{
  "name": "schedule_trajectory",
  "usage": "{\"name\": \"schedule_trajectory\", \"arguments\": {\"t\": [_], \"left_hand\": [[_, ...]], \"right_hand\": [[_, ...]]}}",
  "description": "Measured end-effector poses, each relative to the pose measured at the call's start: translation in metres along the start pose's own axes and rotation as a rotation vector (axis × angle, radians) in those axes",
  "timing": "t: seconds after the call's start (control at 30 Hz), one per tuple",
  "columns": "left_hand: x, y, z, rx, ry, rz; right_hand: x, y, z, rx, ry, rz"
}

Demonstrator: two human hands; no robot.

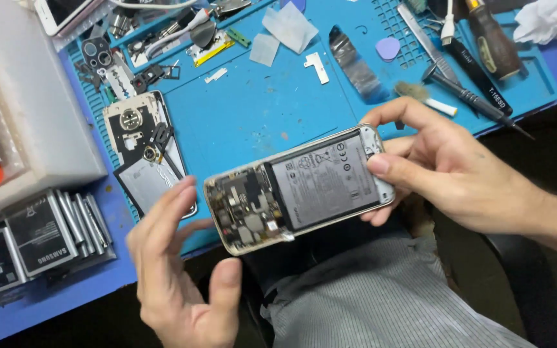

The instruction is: Removing a battery from a smartphone and cleaning internal components with a cloth and solvent.

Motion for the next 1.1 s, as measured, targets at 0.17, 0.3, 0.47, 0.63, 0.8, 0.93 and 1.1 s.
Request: {"name": "schedule_trajectory", "arguments": {"t": [0.17, 0.3, 0.47, 0.63, 0.8, 0.93, 1.1], "left_hand": [[-0.034, -0.015, 0.027, -0.554, -0.626, -0.004], [-0.074, -0.032, 0.021, -0.646, -0.659, -0.176], [-0.08, -0.036, 0.019, -0.671, -0.596, -0.176], [-0.077, -0.035, 0.015, -0.619, -0.788, -0.04], [-0.078, -0.033, 0.009, -0.586, -0.804, -0.008], [-0.075, -0.034, 0.01, -0.569, -0.778, 0.0], [-0.071, -0.035, 0.009, -0.538, -0.742, 0.033]], "right_hand": [[-0.021, -0.006, 0.005, -0.021, -0.042, -0.051], [-0.025, -0.01, 0.013, -0.067, -0.105, -0.088], [-0.011, -0.006, 0.003, -0.132, -0.101, -0.12], [0.033, 0.012, -0.005, -0.371, 0.319, 0.058], [0.138, 0.022, -0.03, -0.004, 0.758, 0.356], [0.326, 0.006, 0.062, -0.116, 0.8, 0.804], [0.241, -0.021, -0.02, 0.295, 1.42, 0.537]]}}
Point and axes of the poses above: each hand's wrist, its own y-axis away from the middle knuckle, its own x-axis out of the back of the hand, z = x × y, the point moved 9 cm from there along -y, towards the middle knuckle, and after that the axes turned 5 degrees about -y, right-handed, at the moved point
